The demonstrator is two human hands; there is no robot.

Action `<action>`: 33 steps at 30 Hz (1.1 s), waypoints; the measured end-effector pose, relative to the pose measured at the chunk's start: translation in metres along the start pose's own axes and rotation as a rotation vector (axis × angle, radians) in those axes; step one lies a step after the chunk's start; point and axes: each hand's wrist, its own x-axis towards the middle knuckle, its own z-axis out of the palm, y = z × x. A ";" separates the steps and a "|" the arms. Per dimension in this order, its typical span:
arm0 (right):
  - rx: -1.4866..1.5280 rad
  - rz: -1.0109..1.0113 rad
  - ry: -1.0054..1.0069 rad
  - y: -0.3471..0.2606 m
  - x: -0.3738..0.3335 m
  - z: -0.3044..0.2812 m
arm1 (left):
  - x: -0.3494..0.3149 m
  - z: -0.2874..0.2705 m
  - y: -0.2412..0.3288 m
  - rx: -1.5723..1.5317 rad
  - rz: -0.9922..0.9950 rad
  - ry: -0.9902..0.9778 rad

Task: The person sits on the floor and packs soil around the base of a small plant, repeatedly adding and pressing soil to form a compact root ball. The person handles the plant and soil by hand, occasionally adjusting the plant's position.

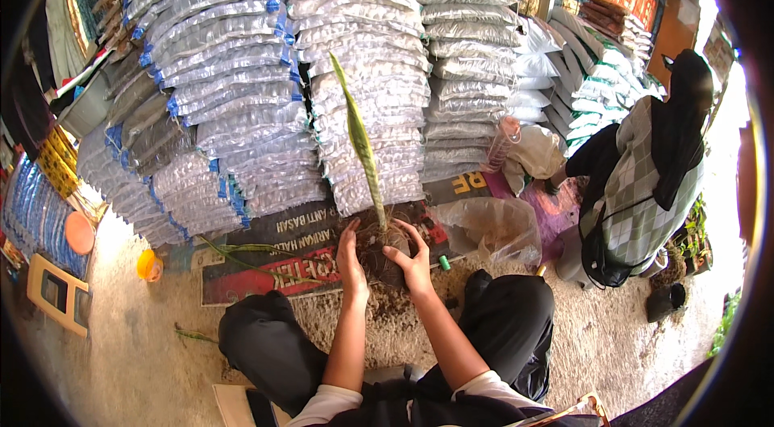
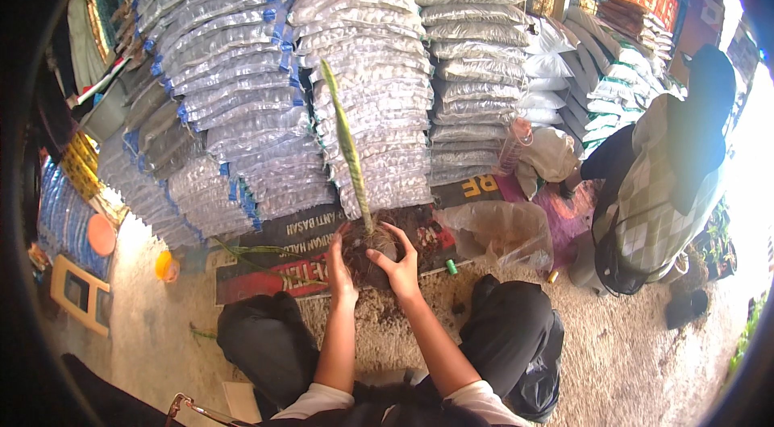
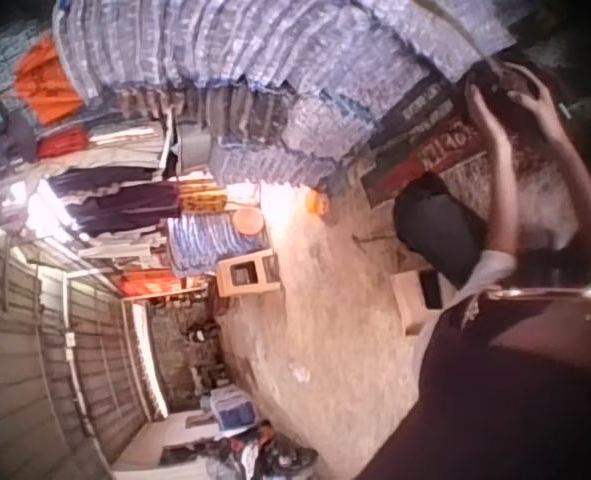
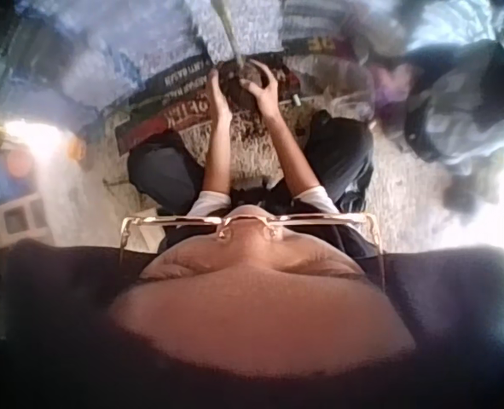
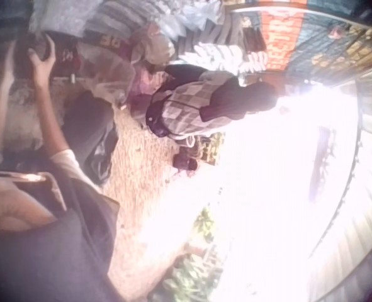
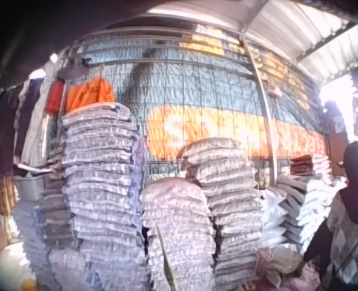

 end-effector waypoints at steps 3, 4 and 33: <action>-0.127 -0.133 -0.106 -0.002 -0.005 0.008 | 0.007 -0.003 -0.009 -0.128 0.041 -0.032; -0.126 -0.134 -0.119 0.000 -0.007 0.010 | 0.006 -0.006 -0.012 -0.183 0.015 -0.085; -0.213 -0.274 0.119 0.010 0.013 -0.007 | -0.008 0.011 -0.009 -0.358 -0.290 -0.031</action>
